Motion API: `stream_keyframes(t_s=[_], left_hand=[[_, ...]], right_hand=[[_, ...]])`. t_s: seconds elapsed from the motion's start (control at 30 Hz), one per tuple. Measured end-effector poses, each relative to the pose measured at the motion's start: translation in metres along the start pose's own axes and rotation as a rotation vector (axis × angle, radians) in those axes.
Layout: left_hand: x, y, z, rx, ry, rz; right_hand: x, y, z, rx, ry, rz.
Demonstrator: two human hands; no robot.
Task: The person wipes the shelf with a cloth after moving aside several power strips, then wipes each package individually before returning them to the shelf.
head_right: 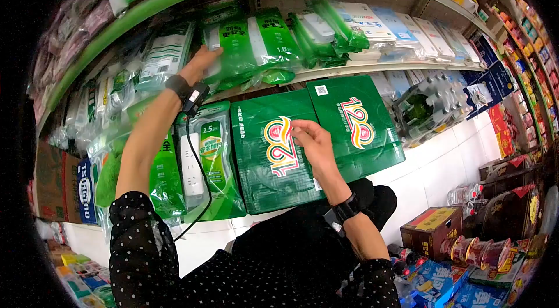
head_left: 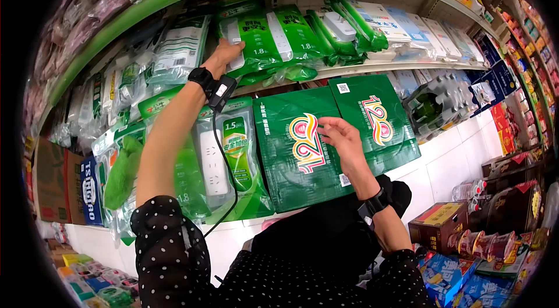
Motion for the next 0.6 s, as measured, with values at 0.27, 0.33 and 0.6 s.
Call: stream_keyframes(t_s=[0.27, 0.33, 0.6], left_hand=[[0.037, 0.033, 0.009, 0.069, -0.102, -0.152], [-0.015, 0.015, 0.031, -0.094, -0.107, -0.208], [-0.125, 0.031, 0.171, 0.096, -0.066, -0.335]], right_hand=[[-0.012, 0.006, -0.003, -0.013, 0.016, 0.033], [-0.015, 0.011, 0.002, -0.025, 0.03, 0.041], [-0.026, 0.008, -0.03, 0.095, 0.212, -0.08]])
Point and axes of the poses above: each hand's wrist, its own x-axis towards the middle knuckle, its own z-axis out of the back of the hand, y = z × x, the point moved 2 cm from there along x, towards the middle knuckle, and after that the axes turned 7 degrees about -y, right-handed, at the moved point
